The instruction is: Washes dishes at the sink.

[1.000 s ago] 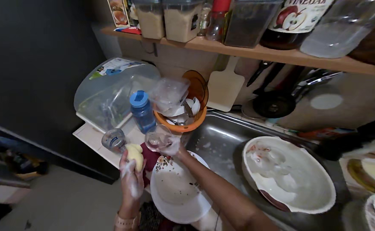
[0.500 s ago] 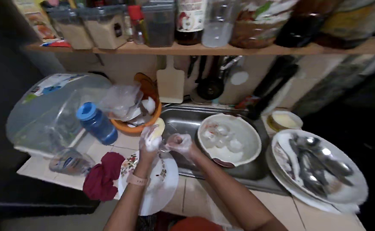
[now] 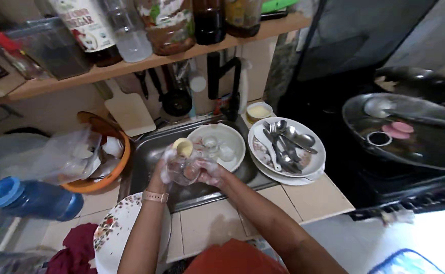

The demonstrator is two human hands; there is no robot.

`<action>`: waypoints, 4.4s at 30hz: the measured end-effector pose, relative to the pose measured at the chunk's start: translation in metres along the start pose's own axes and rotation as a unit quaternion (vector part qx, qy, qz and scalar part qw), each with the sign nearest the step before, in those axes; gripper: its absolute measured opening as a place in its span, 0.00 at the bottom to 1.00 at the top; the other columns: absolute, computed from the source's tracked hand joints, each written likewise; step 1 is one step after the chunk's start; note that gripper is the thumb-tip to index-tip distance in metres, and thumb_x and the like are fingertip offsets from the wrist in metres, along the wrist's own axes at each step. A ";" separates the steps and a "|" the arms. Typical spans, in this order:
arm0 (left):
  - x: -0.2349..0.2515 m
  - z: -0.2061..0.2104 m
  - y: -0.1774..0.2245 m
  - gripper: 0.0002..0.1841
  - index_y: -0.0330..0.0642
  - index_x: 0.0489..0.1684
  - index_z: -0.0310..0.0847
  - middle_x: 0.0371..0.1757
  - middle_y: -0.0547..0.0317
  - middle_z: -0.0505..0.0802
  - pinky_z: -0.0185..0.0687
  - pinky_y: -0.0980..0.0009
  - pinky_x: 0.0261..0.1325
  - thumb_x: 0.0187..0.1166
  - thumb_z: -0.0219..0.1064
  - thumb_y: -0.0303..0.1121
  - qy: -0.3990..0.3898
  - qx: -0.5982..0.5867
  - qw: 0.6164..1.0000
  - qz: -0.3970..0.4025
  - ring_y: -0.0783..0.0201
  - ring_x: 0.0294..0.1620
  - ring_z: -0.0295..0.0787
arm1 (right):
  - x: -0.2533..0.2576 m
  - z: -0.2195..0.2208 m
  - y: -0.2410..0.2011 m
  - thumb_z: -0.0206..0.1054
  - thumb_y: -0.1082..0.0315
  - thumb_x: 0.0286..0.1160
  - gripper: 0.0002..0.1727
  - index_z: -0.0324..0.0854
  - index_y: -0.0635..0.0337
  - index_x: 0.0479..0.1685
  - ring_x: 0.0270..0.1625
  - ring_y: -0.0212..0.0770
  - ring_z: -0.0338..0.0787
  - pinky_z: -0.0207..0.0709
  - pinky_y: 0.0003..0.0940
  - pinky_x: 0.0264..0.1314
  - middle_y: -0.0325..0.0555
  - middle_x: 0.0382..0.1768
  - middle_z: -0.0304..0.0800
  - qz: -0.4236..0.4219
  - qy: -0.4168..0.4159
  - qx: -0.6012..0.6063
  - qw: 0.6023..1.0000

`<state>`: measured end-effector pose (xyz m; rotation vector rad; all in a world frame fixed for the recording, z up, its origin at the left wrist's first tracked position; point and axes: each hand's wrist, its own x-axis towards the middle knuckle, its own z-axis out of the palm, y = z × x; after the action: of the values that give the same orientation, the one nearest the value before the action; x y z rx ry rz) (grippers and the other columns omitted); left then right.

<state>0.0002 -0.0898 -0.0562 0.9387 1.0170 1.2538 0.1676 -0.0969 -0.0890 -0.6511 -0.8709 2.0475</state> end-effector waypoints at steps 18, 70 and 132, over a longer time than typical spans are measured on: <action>0.027 0.078 -0.001 0.19 0.21 0.73 0.71 0.66 0.27 0.83 0.74 0.54 0.72 0.91 0.53 0.26 -0.097 0.491 0.859 -0.105 0.46 0.65 0.81 | 0.004 -0.040 -0.011 0.50 0.41 0.88 0.32 0.65 0.53 0.80 0.64 0.60 0.84 0.81 0.61 0.60 0.61 0.67 0.79 0.026 0.298 0.231 0.926; 0.020 0.077 -0.030 0.07 0.37 0.55 0.77 0.34 0.56 0.92 0.89 0.74 0.34 0.88 0.55 0.23 -0.059 -0.007 0.989 -0.134 0.68 0.30 0.90 | 0.011 -0.083 -0.016 0.54 0.65 0.81 0.28 0.61 0.54 0.83 0.41 0.31 0.83 0.79 0.28 0.40 0.44 0.54 0.82 -0.123 0.140 -0.101 0.977; 0.026 0.065 -0.058 0.21 0.40 0.81 0.68 0.71 0.47 0.83 0.79 0.62 0.63 0.91 0.55 0.31 0.014 0.145 0.989 0.003 0.61 0.61 0.81 | -0.008 -0.080 -0.021 0.63 0.70 0.84 0.16 0.85 0.71 0.61 0.68 0.63 0.85 0.71 0.60 0.76 0.68 0.59 0.88 0.101 0.141 -0.640 0.749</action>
<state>0.0800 -0.0700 -0.0946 1.1483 1.2419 1.1446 0.2371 -0.0661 -0.1226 -1.7649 -2.0460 1.1511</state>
